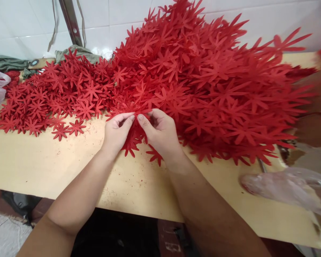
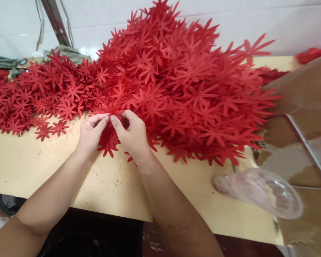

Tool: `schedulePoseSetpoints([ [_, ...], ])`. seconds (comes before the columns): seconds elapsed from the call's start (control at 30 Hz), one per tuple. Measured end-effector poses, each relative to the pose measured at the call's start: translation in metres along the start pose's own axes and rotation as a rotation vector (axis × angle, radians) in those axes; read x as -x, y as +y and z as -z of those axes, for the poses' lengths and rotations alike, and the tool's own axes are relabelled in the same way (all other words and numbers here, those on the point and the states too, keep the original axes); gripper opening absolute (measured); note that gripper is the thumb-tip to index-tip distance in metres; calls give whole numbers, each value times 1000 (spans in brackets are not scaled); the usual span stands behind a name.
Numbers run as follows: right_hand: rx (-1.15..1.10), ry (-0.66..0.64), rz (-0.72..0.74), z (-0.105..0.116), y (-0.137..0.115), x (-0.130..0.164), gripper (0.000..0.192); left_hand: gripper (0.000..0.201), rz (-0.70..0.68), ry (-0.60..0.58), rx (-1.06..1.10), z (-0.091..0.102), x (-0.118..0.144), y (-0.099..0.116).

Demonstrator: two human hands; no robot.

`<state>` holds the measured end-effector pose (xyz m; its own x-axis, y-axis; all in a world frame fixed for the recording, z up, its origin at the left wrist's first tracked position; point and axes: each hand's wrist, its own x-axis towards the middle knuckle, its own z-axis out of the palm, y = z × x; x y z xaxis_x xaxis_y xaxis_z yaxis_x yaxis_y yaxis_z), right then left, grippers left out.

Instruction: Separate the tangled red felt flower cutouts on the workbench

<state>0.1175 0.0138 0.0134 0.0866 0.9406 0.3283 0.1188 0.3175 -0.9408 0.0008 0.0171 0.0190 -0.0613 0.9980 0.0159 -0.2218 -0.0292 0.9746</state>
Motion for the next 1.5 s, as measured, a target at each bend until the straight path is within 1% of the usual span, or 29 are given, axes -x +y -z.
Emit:
schedulePoseSetpoints([
  [0.13,-86,-36,-5,0,1,-2,17,5,3,-5,0,0,1,0],
  [0.23,-123,-29,-6,0,0,-2,17,6,12,52,45,1,1,3],
  [0.33,-143,-21,-10,1,-1,-3,17,11,49,94,98,1,-1,6],
  [0.4,-186,6,-28,4,-2,-4,15,14,86,144,129,3,-3,9],
  [0.47,-271,61,-59,10,-3,-6,14,16,106,207,155,6,-6,11],
  [0.57,-392,157,-109,17,-4,-10,17,15,87,245,165,11,-10,11],
  [0.63,-425,173,-146,19,-4,-11,19,12,65,218,137,12,-11,9],
  [0.7,-428,160,-174,17,-4,-11,18,8,31,168,85,11,-12,6],
  [0.8,-412,157,-174,13,-2,-11,19,6,-63,96,-18,9,-12,0],
  [0.87,-393,177,-169,11,1,-11,19,5,-138,94,-93,9,-12,-3],
  [1.0,-295,203,-160,11,2,-12,16,8,-303,147,-246,10,-9,-4],
  [1.13,-197,151,-123,9,-2,-10,17,11,-467,98,-409,7,-2,-2],
  [1.23,-140,115,-117,9,-4,-8,16,13,-551,71,-478,4,3,-1],
  [1.3,-117,117,-109,8,-4,-7,17,17,-575,82,-485,3,5,0],
  [1.37,-104,115,-93,8,-3,-7,19,20,-570,78,-476,2,6,1],
  [1.5,-74,99,-41,6,-3,-5,22,18,-492,4,-433,-1,8,2],
])
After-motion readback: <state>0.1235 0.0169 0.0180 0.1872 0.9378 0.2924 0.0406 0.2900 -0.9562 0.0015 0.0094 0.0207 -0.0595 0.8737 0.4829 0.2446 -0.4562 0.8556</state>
